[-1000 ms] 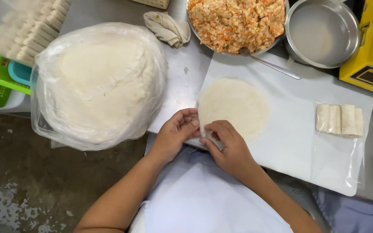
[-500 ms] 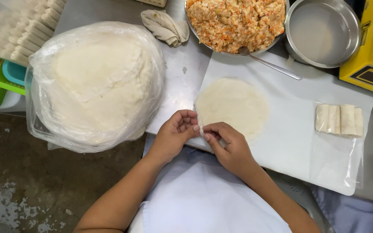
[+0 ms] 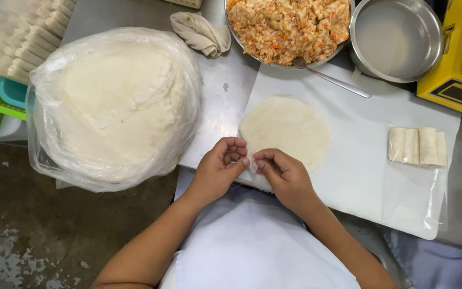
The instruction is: Packaging prepared spring rolls into bags and assembling new spring rolls by filling wrappers with a mixture and rolling them.
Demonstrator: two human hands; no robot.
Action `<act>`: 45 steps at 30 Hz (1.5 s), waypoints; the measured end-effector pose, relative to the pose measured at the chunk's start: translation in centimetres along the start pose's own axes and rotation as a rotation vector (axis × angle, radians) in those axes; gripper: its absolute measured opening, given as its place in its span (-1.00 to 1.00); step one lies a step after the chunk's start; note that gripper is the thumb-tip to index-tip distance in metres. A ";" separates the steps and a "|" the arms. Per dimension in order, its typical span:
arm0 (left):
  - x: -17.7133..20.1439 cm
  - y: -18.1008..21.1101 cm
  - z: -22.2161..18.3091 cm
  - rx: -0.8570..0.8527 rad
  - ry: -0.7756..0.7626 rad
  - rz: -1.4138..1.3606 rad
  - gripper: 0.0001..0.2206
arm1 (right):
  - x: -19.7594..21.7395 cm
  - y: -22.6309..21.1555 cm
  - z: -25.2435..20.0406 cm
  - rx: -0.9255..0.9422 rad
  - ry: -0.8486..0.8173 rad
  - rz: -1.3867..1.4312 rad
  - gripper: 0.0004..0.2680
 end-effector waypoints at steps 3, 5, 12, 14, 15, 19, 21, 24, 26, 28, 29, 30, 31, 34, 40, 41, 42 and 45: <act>-0.2 -0.1 0.0 -0.013 0.003 0.026 -0.69 | -0.1 0.1 -0.2 -0.015 0.010 0.042 -0.89; -0.3 0.5 0.0 -0.023 0.008 0.030 -0.69 | 0.1 -0.2 -0.1 -0.009 -0.003 0.036 -0.88; -0.4 0.2 0.1 -0.063 0.019 0.058 -0.67 | 0.1 0.0 -0.2 -0.016 -0.020 0.011 -0.82; -0.8 1.3 -0.3 -0.101 0.017 0.084 -0.59 | 0.0 0.0 -0.2 -0.027 -0.019 0.032 -0.80; -1.1 2.0 -0.6 -0.136 0.016 0.111 -0.50 | -0.1 0.1 -0.2 -0.041 -0.020 0.054 -0.79; -1.1 2.2 -0.4 -0.193 0.022 0.260 -0.65 | 0.1 1.4 0.3 -0.042 -0.011 0.083 -0.80; -0.5 1.9 -0.3 -0.176 0.039 0.238 -0.67 | 1.0 3.0 0.7 -0.013 0.041 0.183 -0.80; -0.1 1.7 -0.4 -0.135 0.045 0.187 -0.68 | 2.9 2.5 1.1 -0.014 0.075 0.156 -0.83; -0.3 1.1 -0.2 -0.091 0.018 0.131 -0.66 | 2.8 2.1 1.3 -0.004 0.034 0.126 -0.83; -0.7 0.9 0.0 -0.049 -0.014 0.077 -0.63 | 2.3 1.2 1.5 0.006 -0.003 0.098 -0.82; -1.1 0.9 -0.1 -0.010 -0.043 -0.023 -0.61 | 1.7 0.7 1.5 -0.007 -0.039 -0.011 -0.73; -1.5 0.9 -0.1 0.029 -0.071 -0.123 -0.59 | 1.1 0.2 1.5 -0.020 -0.074 -0.119 -0.64; -0.9 0.2 0.0 0.024 -0.077 -0.121 -0.59 | 2.1 0.5 2.0 -0.016 -0.067 -0.120 -0.64; 0.6 -1.8 0.2 0.108 -0.066 -0.267 -0.52 | 6.1 1.2 2.9 0.015 0.111 -0.283 -0.77; -1.2 -0.9 0.5 0.092 -0.081 -0.344 -0.56 | 2.2 3.3 2.4 0.139 -0.143 0.325 -0.52; -1.6 -0.5 0.7 0.090 -0.084 -0.351 -0.56 | 1.5 4.3 2.4 0.028 -0.132 0.328 -0.60; -1.9 -0.1 0.8 0.087 -0.087 -0.358 -0.56 | 0.8 5.3 2.3 -0.084 -0.120 0.332 -0.68; 0.3 -2.2 0.5 0.066 -0.164 -0.532 -0.63 | 4.3 2.5 1.9 -0.204 0.009 0.185 -0.82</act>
Point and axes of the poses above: each hand's wrist, its own z-axis towards the middle knuckle, its own x-axis out of the back of the hand, y = z × x, the point moved 7 cm from there along z, towards the middle knuckle, and after that the axes turned 1 degree about -x, right-handed, at the moved point
